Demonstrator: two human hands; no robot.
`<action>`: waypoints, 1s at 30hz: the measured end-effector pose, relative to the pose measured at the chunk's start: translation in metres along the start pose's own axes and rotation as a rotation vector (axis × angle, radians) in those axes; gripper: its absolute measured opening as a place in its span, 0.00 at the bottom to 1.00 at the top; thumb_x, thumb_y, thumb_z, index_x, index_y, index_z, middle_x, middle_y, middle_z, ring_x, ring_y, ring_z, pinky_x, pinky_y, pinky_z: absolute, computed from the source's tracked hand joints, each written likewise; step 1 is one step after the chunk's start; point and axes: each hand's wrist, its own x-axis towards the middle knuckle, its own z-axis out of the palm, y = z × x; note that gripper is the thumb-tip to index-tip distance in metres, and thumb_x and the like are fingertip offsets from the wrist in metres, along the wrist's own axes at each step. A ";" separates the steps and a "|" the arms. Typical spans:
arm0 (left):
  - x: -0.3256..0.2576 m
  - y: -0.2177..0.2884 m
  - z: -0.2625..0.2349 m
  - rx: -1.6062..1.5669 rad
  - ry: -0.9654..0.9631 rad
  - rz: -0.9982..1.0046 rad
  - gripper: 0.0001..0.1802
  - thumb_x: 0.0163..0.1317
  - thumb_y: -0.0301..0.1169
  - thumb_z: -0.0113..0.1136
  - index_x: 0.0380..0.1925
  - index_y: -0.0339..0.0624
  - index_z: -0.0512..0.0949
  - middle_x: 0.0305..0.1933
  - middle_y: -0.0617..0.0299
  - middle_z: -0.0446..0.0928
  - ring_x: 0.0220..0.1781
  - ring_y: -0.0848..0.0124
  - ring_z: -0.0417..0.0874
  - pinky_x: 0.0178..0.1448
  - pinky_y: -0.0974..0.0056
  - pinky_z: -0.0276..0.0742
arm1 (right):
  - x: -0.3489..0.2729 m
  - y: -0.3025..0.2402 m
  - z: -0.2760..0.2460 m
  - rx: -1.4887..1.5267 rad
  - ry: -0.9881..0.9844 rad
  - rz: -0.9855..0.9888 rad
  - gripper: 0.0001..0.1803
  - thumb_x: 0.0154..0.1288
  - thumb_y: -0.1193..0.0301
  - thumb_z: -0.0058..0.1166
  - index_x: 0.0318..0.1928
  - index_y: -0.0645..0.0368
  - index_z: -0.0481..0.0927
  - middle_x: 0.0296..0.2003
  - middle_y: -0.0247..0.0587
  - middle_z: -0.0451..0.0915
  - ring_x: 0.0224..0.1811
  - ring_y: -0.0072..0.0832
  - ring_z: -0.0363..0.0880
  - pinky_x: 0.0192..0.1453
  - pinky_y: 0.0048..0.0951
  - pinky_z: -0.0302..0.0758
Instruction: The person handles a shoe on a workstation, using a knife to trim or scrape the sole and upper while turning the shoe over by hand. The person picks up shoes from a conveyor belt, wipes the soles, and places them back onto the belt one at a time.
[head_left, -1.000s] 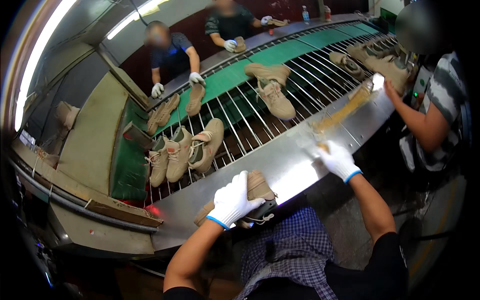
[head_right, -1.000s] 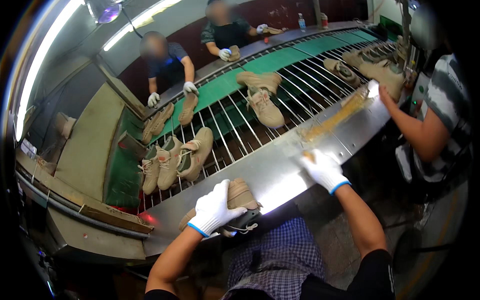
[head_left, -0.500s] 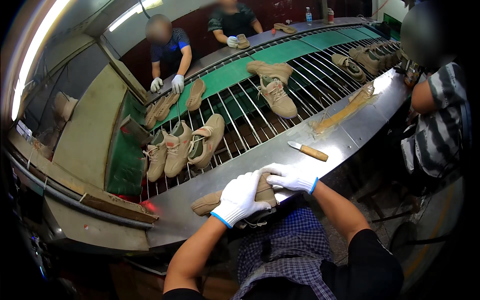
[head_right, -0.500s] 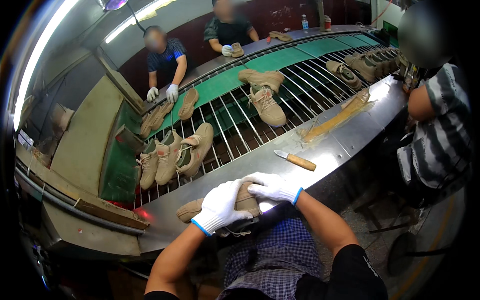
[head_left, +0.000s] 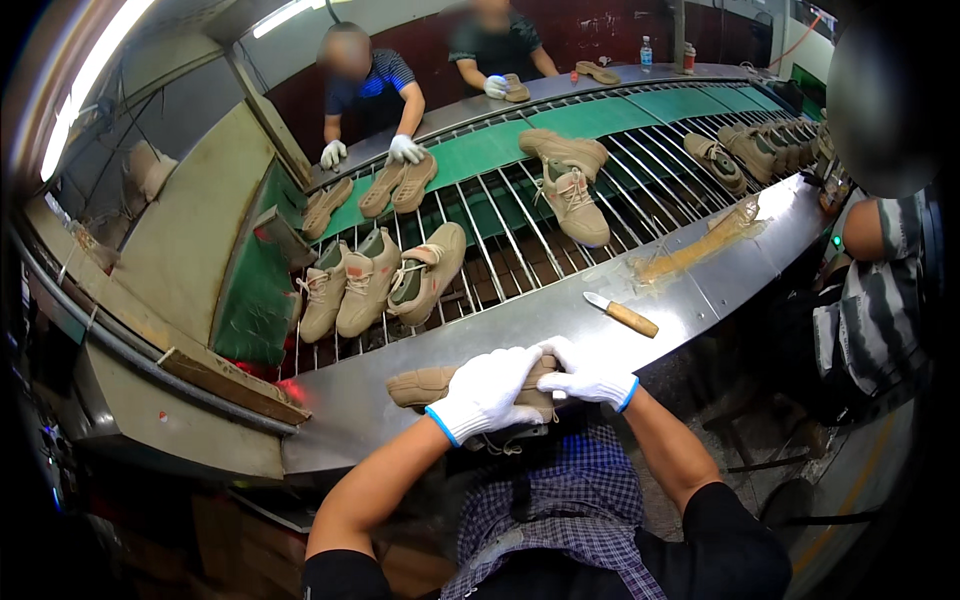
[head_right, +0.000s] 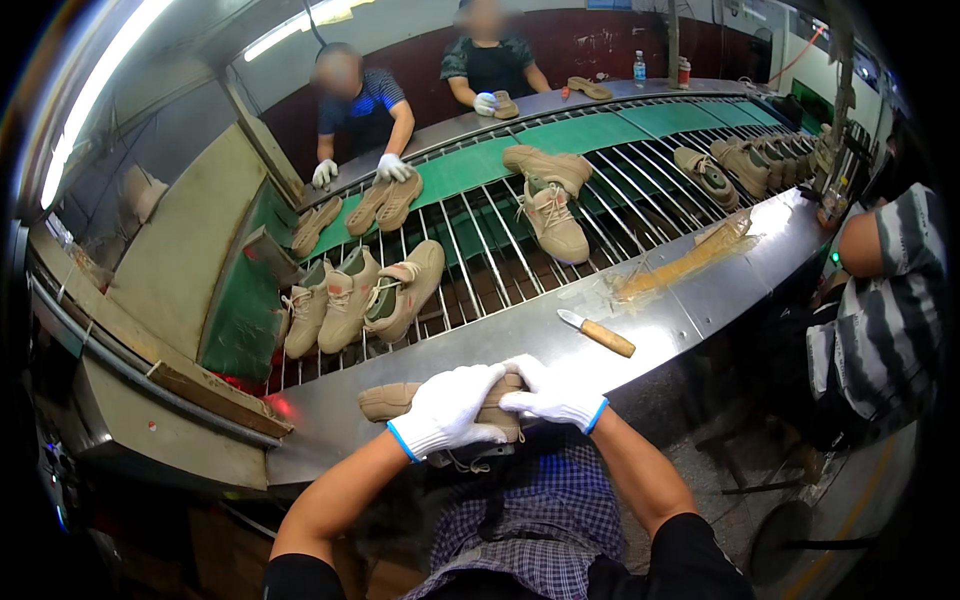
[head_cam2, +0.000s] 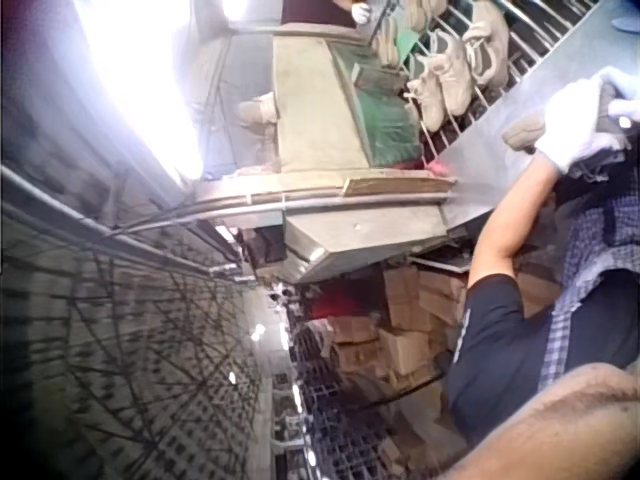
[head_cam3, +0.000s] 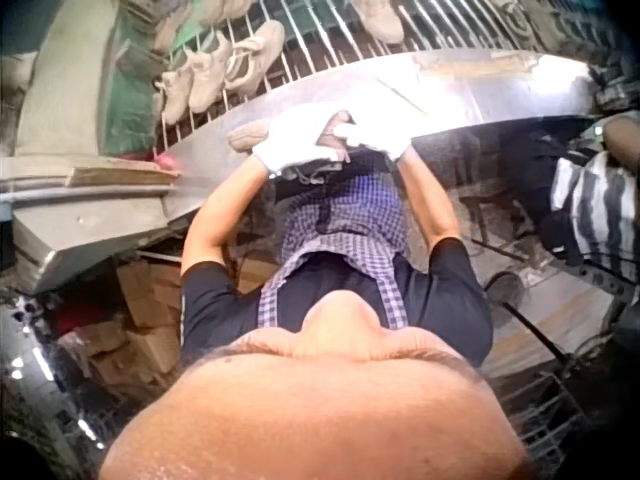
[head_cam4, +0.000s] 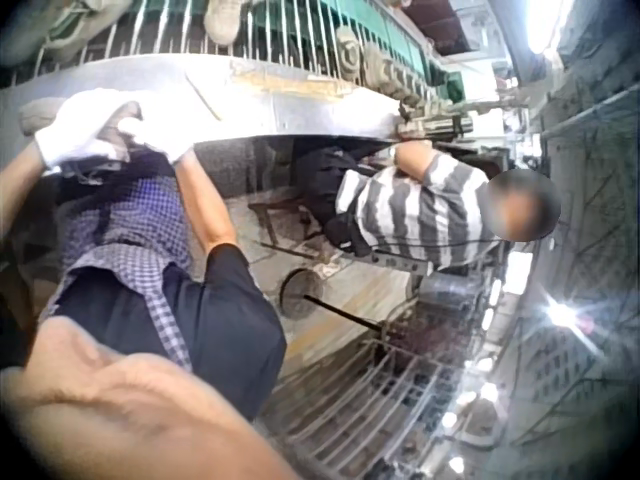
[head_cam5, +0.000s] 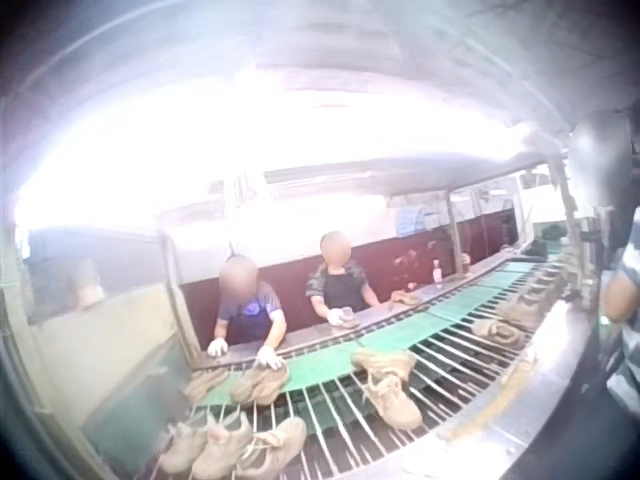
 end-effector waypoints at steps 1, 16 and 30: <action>-0.002 0.000 0.002 0.002 0.031 0.000 0.50 0.49 0.52 0.83 0.69 0.42 0.72 0.55 0.47 0.84 0.58 0.44 0.85 0.63 0.48 0.82 | 0.001 -0.007 0.003 -0.066 0.036 -0.009 0.37 0.71 0.53 0.67 0.71 0.63 0.72 0.63 0.60 0.78 0.66 0.50 0.81 0.70 0.46 0.79; -0.093 0.027 0.136 0.397 0.833 -0.014 0.41 0.48 0.34 0.79 0.66 0.40 0.77 0.67 0.48 0.76 0.69 0.47 0.77 0.74 0.40 0.76 | 0.006 -0.035 0.029 0.010 0.161 0.120 0.21 0.81 0.55 0.53 0.61 0.55 0.83 0.50 0.49 0.88 0.48 0.40 0.89 0.54 0.39 0.84; -0.071 0.013 -0.022 -0.446 1.087 -0.166 0.48 0.38 0.34 0.92 0.63 0.32 0.81 0.56 0.43 0.87 0.56 0.49 0.91 0.62 0.54 0.87 | 0.016 -0.133 0.023 0.209 0.547 -0.431 0.33 0.81 0.68 0.52 0.78 0.72 0.62 0.69 0.59 0.75 0.71 0.40 0.77 0.76 0.39 0.72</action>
